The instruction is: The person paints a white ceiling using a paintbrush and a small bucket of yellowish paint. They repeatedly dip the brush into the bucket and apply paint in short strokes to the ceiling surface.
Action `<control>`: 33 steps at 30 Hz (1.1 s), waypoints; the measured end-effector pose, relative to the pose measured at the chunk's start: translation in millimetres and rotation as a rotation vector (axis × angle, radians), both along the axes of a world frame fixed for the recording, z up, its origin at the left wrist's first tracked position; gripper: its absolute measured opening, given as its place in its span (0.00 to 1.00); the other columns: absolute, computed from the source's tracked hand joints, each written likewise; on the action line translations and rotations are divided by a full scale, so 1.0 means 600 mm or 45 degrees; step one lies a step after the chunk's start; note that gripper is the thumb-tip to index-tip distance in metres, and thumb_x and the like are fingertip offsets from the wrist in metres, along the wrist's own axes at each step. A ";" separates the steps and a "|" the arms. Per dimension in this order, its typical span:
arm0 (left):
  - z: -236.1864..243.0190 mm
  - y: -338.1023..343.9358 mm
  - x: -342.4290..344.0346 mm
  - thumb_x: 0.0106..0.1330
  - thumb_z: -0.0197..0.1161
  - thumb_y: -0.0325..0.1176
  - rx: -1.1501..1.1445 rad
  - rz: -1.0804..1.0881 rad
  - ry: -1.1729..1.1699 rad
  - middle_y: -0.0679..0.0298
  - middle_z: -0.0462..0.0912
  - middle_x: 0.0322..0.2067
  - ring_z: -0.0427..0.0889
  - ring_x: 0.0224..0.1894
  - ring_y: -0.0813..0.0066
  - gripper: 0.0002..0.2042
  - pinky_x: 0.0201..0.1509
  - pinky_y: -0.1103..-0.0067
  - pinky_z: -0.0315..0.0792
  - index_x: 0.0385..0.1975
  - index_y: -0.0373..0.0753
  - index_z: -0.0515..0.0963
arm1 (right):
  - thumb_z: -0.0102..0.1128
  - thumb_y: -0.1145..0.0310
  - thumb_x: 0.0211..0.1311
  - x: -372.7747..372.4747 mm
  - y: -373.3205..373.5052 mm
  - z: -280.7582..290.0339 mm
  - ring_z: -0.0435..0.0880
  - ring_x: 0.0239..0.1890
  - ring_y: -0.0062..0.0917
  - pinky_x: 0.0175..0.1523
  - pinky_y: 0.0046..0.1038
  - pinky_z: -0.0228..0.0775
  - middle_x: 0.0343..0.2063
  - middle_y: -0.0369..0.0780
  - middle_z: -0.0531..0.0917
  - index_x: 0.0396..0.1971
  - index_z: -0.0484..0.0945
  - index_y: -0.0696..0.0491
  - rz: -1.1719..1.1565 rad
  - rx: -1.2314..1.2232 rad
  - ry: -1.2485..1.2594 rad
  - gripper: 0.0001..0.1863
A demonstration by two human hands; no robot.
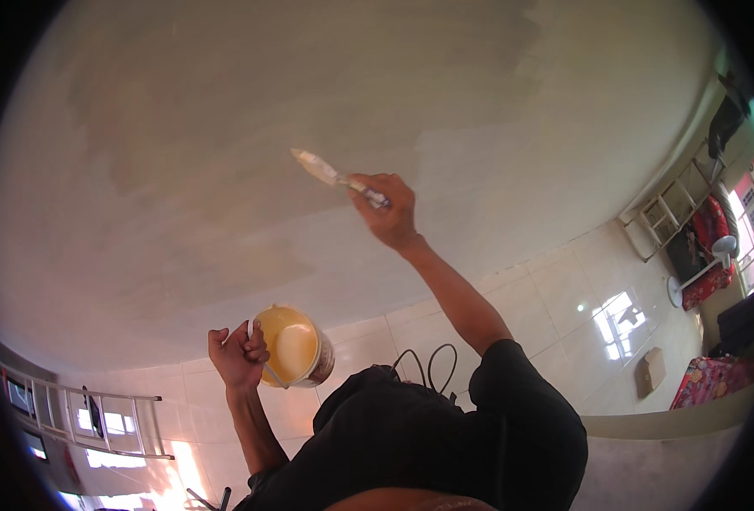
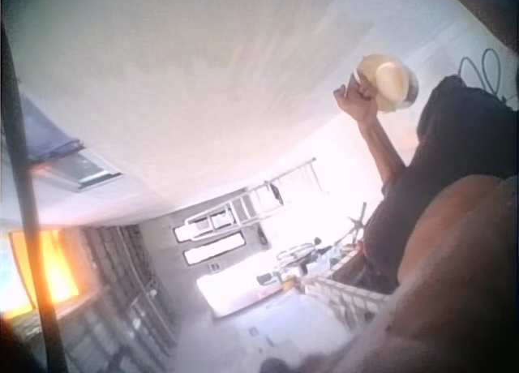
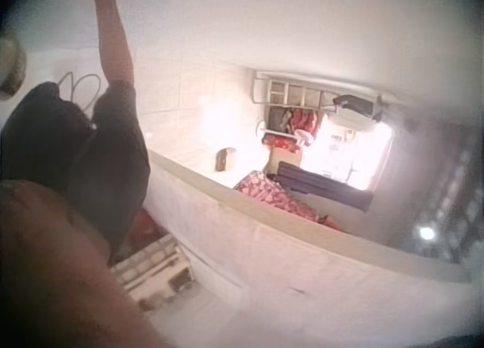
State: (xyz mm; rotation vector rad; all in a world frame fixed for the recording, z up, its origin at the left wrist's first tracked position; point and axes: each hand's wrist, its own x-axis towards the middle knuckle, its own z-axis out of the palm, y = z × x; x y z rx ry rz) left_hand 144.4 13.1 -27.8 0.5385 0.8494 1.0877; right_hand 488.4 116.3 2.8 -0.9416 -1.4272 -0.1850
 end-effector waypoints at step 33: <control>-0.003 0.010 -0.011 0.60 0.42 0.49 0.064 -0.195 -0.126 0.73 0.60 0.20 0.51 0.18 0.86 0.23 0.20 0.85 0.48 0.35 0.32 0.73 | 0.70 0.75 0.53 -0.110 -0.194 -0.011 0.79 0.27 0.21 0.33 0.22 0.71 0.28 0.39 0.86 0.38 0.86 0.55 0.414 -0.506 0.189 0.11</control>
